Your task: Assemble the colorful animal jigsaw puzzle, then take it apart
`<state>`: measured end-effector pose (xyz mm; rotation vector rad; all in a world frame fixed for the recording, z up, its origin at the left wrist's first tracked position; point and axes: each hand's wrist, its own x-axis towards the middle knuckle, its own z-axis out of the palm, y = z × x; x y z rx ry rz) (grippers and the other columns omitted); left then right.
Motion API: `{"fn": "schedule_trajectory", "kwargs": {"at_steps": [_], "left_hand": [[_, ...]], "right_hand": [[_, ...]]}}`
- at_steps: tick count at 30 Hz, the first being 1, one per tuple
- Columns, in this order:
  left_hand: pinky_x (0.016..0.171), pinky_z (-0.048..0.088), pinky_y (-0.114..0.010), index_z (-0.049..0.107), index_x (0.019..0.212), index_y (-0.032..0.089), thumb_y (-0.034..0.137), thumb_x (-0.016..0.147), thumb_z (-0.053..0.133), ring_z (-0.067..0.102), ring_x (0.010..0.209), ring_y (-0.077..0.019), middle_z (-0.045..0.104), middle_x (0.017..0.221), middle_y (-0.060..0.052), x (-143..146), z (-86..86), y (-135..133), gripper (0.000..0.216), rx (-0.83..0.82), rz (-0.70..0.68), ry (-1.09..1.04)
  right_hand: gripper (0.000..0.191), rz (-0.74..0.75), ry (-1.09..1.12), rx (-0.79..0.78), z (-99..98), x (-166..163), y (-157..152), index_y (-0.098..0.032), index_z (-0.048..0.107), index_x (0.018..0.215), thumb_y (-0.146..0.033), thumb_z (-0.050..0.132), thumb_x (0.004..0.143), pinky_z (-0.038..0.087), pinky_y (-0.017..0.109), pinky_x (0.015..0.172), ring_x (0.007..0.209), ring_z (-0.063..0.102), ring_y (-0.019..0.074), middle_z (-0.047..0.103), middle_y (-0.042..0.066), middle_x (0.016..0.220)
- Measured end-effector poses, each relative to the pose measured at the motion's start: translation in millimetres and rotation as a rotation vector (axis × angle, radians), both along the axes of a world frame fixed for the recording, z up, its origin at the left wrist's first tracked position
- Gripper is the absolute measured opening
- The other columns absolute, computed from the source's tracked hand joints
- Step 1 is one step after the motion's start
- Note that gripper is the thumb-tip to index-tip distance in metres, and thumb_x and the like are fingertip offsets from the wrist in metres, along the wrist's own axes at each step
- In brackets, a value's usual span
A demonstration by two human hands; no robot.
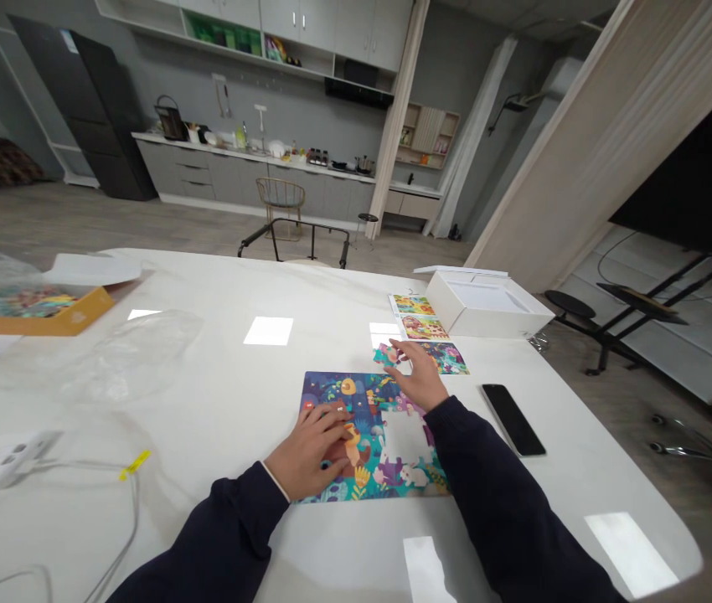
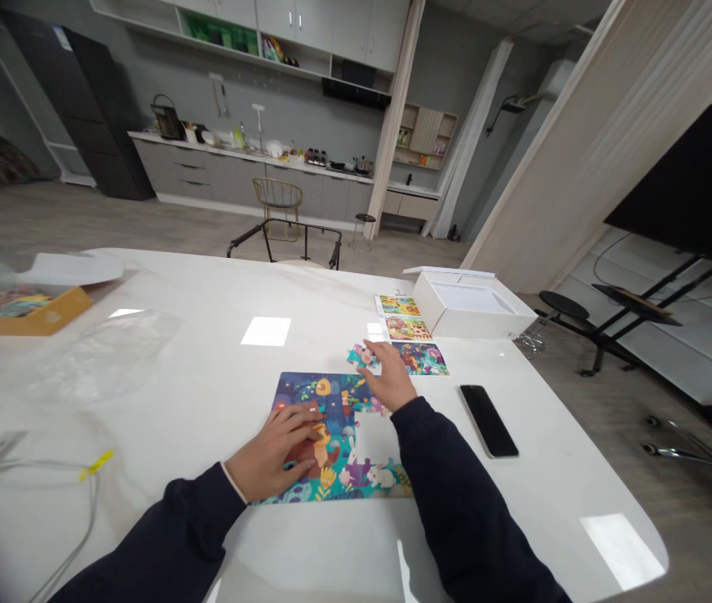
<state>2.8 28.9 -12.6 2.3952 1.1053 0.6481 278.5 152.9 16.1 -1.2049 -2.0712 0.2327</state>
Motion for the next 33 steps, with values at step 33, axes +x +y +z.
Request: {"fn": "schedule_trajectory", "kwargs": {"at_steps": [33], "left_hand": [[0.112, 0.038, -0.054, 0.065, 0.124, 0.026, 0.026, 0.088, 0.067, 0.048, 0.135, -0.0327, 0.060, 0.143, -0.008, -1.8, -5.9, 4.3, 0.036, 0.071, -0.027, 0.052]], "right_hand": [[0.029, -0.172, -0.052, -0.154, -34.1, 45.1, -110.4, -0.023, 0.062, 0.091, -0.041, 0.082, 0.079, 0.051, 0.034, 0.073, 0.077, 0.063, 0.0211, 0.065, 0.002, 0.083]]}}
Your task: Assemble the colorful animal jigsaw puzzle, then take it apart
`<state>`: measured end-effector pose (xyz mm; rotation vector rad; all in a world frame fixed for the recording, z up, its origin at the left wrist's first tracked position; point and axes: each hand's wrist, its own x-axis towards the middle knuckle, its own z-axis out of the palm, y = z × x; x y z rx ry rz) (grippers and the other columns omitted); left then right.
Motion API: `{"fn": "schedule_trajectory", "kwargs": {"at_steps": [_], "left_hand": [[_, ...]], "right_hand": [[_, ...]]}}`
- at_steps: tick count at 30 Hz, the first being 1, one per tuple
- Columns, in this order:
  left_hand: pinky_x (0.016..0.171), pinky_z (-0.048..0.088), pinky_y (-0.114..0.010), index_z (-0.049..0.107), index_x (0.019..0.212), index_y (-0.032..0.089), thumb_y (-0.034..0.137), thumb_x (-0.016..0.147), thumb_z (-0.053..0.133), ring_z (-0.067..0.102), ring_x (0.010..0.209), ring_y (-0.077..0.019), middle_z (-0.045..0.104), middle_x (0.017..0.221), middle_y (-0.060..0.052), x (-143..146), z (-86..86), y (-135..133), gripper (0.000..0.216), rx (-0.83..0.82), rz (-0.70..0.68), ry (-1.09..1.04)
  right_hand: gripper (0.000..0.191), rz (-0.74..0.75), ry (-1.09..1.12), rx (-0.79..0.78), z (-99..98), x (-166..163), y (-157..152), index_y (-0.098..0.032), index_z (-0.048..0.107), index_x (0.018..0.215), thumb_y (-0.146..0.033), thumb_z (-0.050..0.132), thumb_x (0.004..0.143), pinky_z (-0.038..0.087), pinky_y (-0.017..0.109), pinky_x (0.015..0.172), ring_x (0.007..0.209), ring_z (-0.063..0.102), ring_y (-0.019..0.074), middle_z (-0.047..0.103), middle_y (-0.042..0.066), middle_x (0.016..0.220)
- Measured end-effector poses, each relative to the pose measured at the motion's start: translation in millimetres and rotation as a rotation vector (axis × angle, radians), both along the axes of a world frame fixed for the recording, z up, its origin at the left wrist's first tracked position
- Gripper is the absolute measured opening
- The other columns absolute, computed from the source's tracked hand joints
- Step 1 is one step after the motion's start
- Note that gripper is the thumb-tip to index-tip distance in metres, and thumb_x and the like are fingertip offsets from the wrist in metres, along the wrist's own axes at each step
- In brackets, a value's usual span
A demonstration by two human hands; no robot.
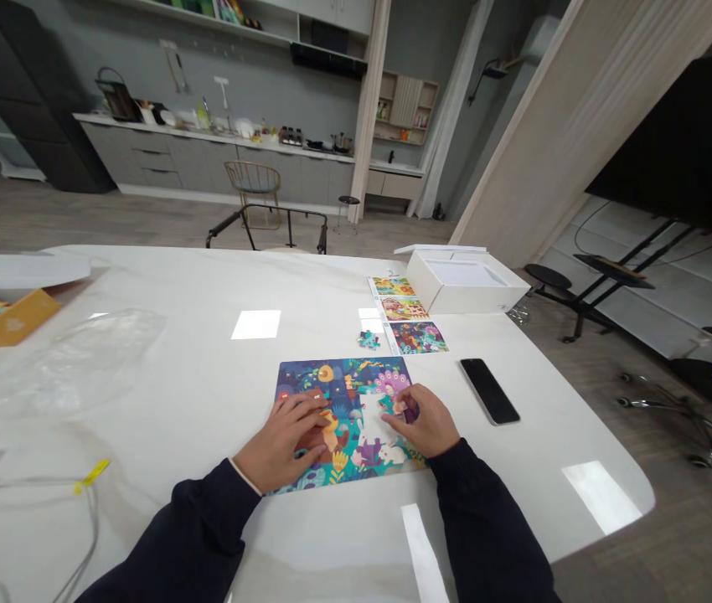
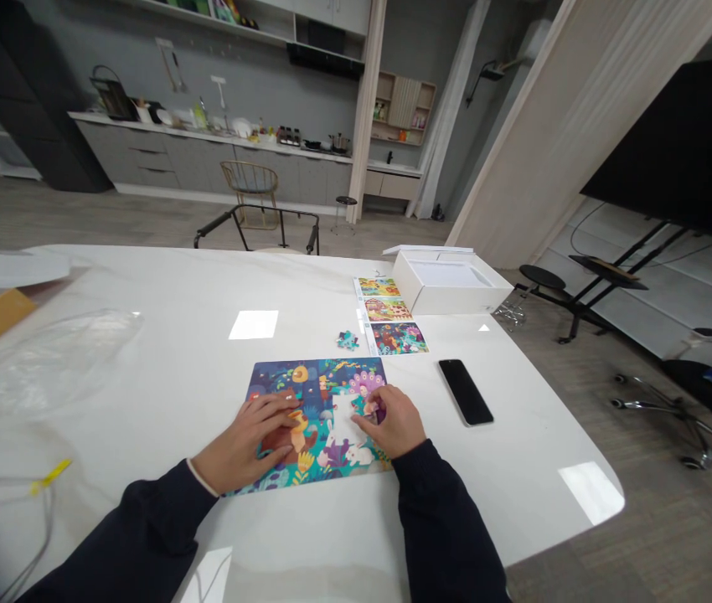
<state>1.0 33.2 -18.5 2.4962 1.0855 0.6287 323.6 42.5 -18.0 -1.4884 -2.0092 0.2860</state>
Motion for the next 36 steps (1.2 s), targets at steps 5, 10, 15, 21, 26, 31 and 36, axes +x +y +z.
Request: {"fn": "schedule_trajectory", "kwargs": {"at_steps": [5, 10, 15, 21, 26, 31, 36], "left_hand": [[0.112, 0.038, -0.054, 0.065, 0.125, 0.026, 0.027, 0.088, 0.068, 0.049, 0.134, -0.0328, 0.060, 0.143, -0.009, 0.1, -0.1, 0.0, 0.036, 0.009, 0.001, -0.011], [0.113, 0.039, -0.054, 0.065, 0.125, 0.026, 0.027, 0.088, 0.067, 0.049, 0.134, -0.0324, 0.061, 0.143, -0.008, -0.5, -0.9, -0.2, 0.037, 0.022, 0.003, -0.014], [0.113, 0.039, -0.053, 0.066, 0.125, 0.027, 0.027, 0.088, 0.068, 0.049, 0.134, -0.0325, 0.061, 0.143, -0.008, -0.8, -2.3, 0.4, 0.036, 0.023, 0.000, -0.020], [0.112, 0.038, -0.054, 0.065, 0.125, 0.026, 0.028, 0.089, 0.068, 0.049, 0.134, -0.0329, 0.060, 0.144, -0.008, -0.1, -0.3, 0.7, 0.037, 0.003, 0.004, 0.000], [0.110, 0.040, -0.052, 0.066, 0.124, 0.026, 0.027, 0.089, 0.067, 0.050, 0.134, -0.0324, 0.061, 0.143, -0.008, 0.3, 0.6, 0.5, 0.035, 0.010, 0.001, -0.016], [0.109, 0.041, -0.052, 0.066, 0.124, 0.027, 0.027, 0.089, 0.066, 0.049, 0.133, -0.0327, 0.061, 0.143, -0.008, 0.8, 1.7, 0.5, 0.035, 0.008, -0.010, -0.012], [0.109, 0.040, -0.052, 0.065, 0.125, 0.027, 0.027, 0.090, 0.066, 0.048, 0.134, -0.0324, 0.060, 0.144, -0.008, 0.6, 2.9, 0.5, 0.035, 0.002, -0.012, -0.002]], "right_hand": [[0.038, -0.045, -0.073, -0.013, -3.7, -3.5, 1.8, -0.024, 0.059, 0.090, -0.043, 0.088, 0.073, 0.050, 0.037, 0.075, 0.078, 0.062, 0.0240, 0.065, 0.003, 0.082], [0.041, -0.065, -0.102, -0.024, -5.6, -5.2, 2.1, -0.024, 0.060, 0.091, -0.043, 0.090, 0.070, 0.049, 0.038, 0.076, 0.079, 0.063, 0.0247, 0.066, 0.002, 0.082], [0.041, -0.054, -0.086, -0.035, -5.9, -4.9, 1.9, -0.024, 0.061, 0.093, -0.041, 0.089, 0.070, 0.050, 0.037, 0.075, 0.078, 0.063, 0.0241, 0.067, 0.002, 0.082], [0.033, -0.044, -0.072, -0.068, -2.4, -8.2, 0.5, -0.024, 0.059, 0.093, -0.031, 0.084, 0.073, 0.050, 0.039, 0.080, 0.084, 0.065, 0.0249, 0.069, 0.002, 0.085], [0.026, 0.019, 0.008, -0.065, -0.9, -11.3, -0.3, -0.024, 0.059, 0.092, -0.020, 0.073, 0.071, 0.051, 0.036, 0.080, 0.085, 0.064, 0.0236, 0.069, 0.003, 0.090], [0.037, 0.113, 0.055, -0.070, -1.3, -12.0, -1.7, -0.024, 0.059, 0.100, -0.008, 0.061, 0.067, 0.051, 0.038, 0.085, 0.092, 0.062, 0.0253, 0.068, 0.004, 0.097], [0.040, 0.140, 0.065, -0.051, -0.9, -10.5, -1.5, -0.024, 0.059, 0.106, -0.007, 0.062, 0.070, 0.049, 0.042, 0.092, 0.101, 0.060, 0.0281, 0.067, 0.007, 0.104]]}}
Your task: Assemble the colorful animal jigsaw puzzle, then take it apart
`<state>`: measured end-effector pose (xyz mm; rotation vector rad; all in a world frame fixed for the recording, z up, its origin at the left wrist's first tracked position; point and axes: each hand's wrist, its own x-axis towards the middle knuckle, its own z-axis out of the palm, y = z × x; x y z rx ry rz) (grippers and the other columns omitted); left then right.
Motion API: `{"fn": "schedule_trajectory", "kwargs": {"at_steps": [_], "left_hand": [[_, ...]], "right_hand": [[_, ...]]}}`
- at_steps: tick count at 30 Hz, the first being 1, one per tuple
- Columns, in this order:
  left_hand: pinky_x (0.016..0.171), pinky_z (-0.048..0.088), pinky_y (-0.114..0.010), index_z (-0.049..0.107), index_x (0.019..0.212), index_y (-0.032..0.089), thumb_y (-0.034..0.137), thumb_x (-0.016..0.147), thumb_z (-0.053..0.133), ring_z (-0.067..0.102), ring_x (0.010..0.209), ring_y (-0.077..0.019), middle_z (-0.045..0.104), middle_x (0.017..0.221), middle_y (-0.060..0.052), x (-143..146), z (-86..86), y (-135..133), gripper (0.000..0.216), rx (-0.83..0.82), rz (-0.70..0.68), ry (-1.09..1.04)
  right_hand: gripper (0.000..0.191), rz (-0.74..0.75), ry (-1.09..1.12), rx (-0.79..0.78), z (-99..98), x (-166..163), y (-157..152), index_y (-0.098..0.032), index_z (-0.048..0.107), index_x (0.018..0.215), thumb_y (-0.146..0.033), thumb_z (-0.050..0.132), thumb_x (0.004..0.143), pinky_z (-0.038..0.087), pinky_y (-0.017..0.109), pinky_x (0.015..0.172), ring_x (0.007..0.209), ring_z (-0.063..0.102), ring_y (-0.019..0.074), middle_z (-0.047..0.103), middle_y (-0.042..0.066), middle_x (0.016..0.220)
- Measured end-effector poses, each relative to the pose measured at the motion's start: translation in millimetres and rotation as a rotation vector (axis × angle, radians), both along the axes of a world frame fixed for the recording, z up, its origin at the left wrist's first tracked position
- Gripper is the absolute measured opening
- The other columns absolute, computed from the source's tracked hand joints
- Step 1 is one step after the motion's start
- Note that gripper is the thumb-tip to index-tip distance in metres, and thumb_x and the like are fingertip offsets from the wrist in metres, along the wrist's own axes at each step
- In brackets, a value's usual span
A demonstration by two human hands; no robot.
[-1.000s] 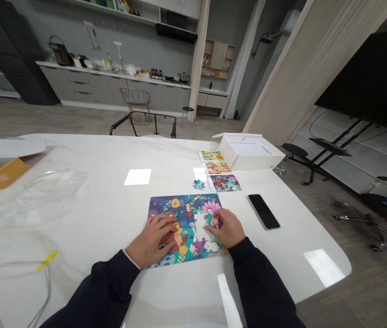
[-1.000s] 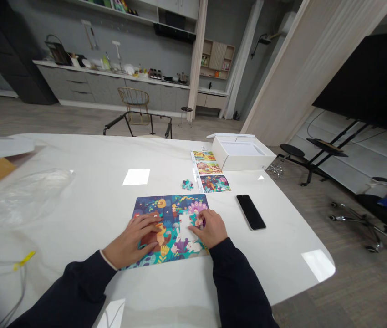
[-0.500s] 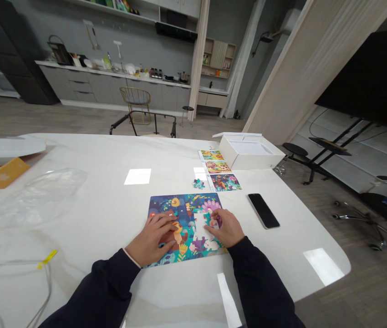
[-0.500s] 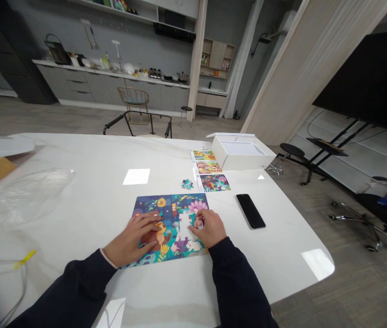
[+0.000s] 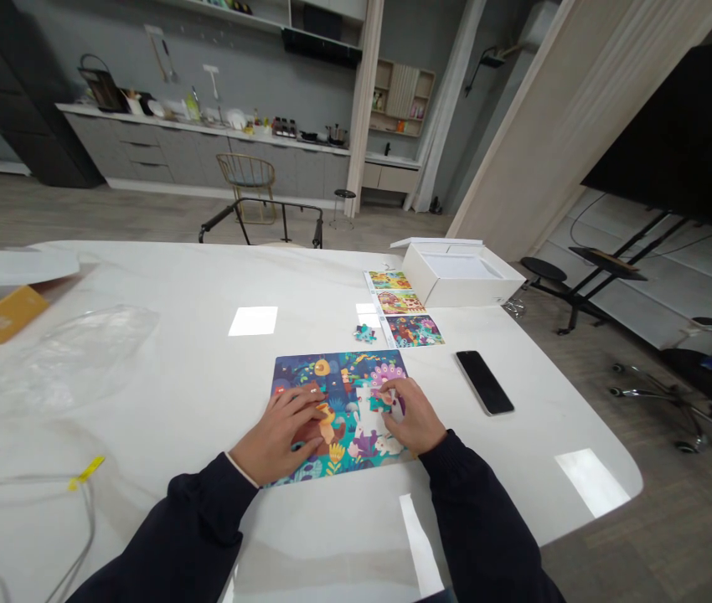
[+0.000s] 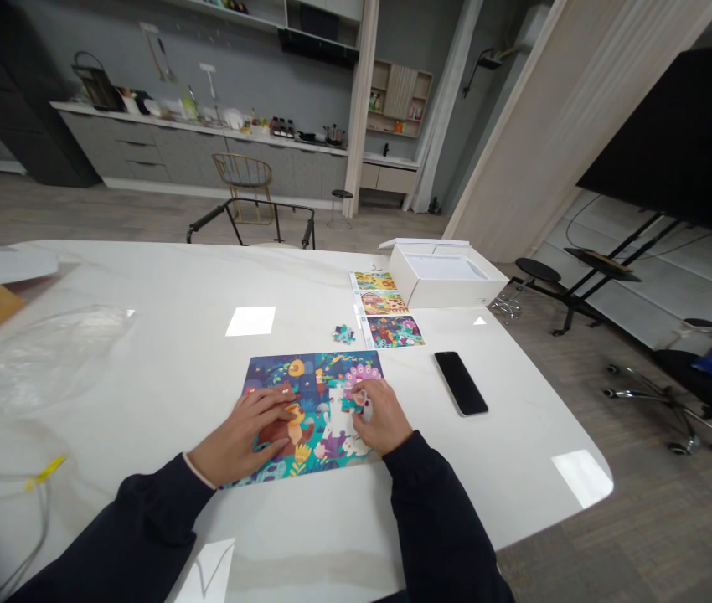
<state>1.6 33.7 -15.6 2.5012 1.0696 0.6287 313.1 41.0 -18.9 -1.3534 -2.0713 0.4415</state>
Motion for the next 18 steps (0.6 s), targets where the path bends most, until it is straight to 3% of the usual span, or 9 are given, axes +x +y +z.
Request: {"fn": "schedule_trajectory", "kwargs": {"at_steps": [7, 18], "left_hand": [[0.110, 0.039, -0.051, 0.065, 0.125, 0.027, 0.027, 0.090, 0.066, 0.049, 0.134, -0.0324, 0.060, 0.143, -0.008, 0.2, 0.1, -0.4, 0.035, 0.002, 0.004, -0.005], [0.110, 0.038, -0.052, 0.065, 0.125, 0.027, 0.027, 0.089, 0.067, 0.049, 0.134, -0.0323, 0.060, 0.144, -0.007, -0.3, -2.5, 0.5, 0.036, -0.005, -0.001, 0.001]], "right_hand": [[0.037, -0.092, -0.059, -0.023, -1.6, 2.8, 2.3, -0.024, 0.059, 0.105, -0.021, 0.081, 0.075, 0.049, 0.043, 0.089, 0.098, 0.060, 0.0279, 0.068, 0.006, 0.103], [0.036, -0.106, -0.019, -0.013, -4.0, 12.3, 5.0, -0.024, 0.061, 0.106, -0.018, 0.080, 0.076, 0.049, 0.037, 0.084, 0.095, 0.060, 0.0250, 0.066, 0.004, 0.099]]}}
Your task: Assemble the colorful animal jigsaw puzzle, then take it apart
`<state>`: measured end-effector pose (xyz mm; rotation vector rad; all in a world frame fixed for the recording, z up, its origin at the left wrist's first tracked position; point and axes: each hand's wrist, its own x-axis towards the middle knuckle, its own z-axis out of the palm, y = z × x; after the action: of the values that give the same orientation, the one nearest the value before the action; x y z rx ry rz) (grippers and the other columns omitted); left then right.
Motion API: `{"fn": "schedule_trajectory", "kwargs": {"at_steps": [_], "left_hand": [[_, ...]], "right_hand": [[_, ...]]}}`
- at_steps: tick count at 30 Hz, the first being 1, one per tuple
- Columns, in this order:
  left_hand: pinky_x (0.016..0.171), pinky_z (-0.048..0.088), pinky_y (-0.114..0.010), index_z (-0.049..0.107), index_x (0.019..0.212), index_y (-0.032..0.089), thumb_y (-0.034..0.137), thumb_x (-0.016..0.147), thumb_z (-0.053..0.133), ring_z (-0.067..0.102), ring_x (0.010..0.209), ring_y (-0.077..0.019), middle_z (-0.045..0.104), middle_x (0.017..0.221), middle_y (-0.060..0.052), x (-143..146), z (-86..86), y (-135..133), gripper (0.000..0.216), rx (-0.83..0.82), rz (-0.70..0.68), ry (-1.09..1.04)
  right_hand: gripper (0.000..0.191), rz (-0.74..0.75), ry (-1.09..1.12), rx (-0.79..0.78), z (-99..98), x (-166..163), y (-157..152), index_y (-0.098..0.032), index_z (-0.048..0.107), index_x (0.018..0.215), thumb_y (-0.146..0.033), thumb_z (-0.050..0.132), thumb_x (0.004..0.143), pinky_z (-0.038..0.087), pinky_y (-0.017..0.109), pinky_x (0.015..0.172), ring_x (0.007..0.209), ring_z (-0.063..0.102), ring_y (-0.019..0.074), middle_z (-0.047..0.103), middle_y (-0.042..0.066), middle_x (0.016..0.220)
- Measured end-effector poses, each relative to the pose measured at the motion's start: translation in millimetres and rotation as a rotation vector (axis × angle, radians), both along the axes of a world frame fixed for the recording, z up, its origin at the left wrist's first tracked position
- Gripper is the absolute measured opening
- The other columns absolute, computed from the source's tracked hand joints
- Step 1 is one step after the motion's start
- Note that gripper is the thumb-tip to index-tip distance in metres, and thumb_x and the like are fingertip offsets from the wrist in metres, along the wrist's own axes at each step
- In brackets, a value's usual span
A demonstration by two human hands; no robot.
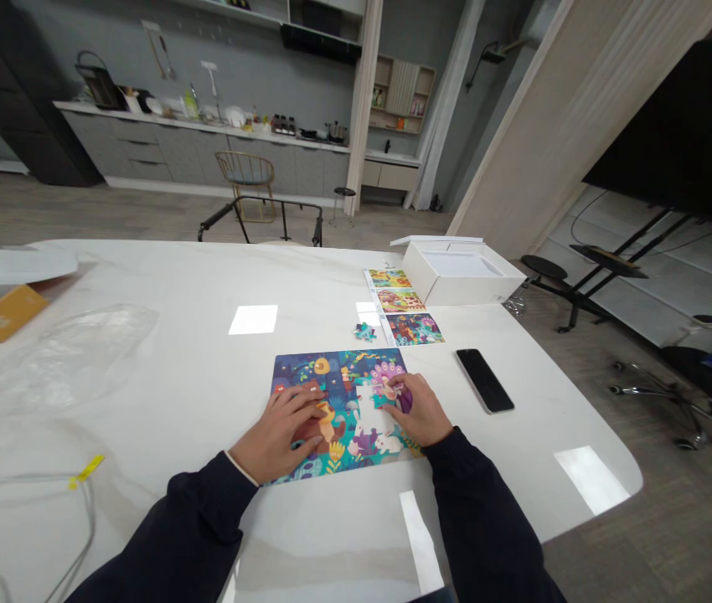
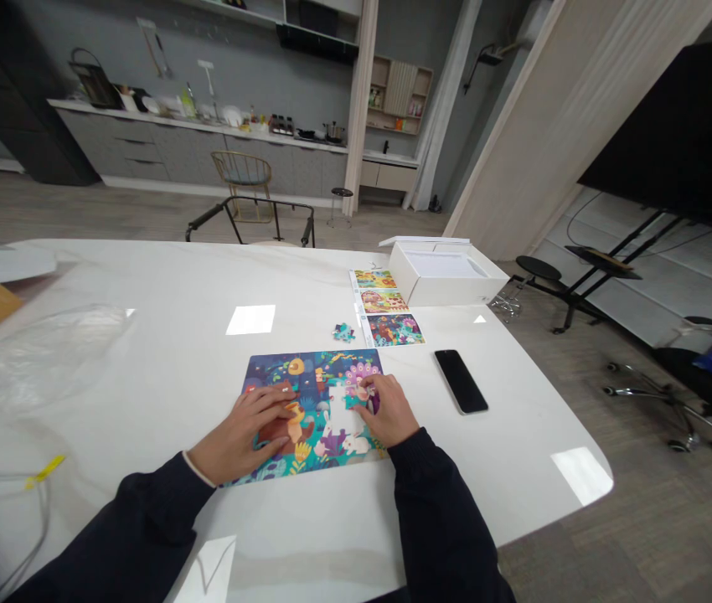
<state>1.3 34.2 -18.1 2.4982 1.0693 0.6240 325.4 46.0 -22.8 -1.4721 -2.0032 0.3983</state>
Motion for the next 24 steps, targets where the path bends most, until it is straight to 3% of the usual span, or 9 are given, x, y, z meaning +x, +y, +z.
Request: {"fn": "schedule_trajectory", "kwargs": {"at_steps": [14, 24], "left_hand": [[0.112, 0.037, -0.054, 0.064, 0.126, 0.028, 0.026, 0.089, 0.067, 0.048, 0.135, -0.0326, 0.060, 0.144, -0.007, -0.1, -0.8, 0.2, 0.037, 0.005, -0.003, 0.001], [0.112, 0.038, -0.055, 0.064, 0.125, 0.027, 0.027, 0.090, 0.067, 0.048, 0.135, -0.0327, 0.060, 0.144, -0.008, -0.2, -1.4, 0.6, 0.035, 0.012, 0.000, 0.003]], "right_hand": [[0.029, 0.020, 0.039, -0.027, -6.3, 7.9, 3.4, -0.023, 0.066, 0.111, -0.017, 0.074, 0.084, 0.052, 0.041, 0.089, 0.099, 0.062, 0.0266, 0.070, 0.007, 0.103], [0.024, 0.063, -0.052, 0.019, -7.7, 9.8, 5.5, -0.025, 0.078, 0.111, -0.018, 0.071, 0.089, 0.053, 0.050, 0.096, 0.104, 0.061, 0.0292, 0.072, 0.009, 0.116]]}}
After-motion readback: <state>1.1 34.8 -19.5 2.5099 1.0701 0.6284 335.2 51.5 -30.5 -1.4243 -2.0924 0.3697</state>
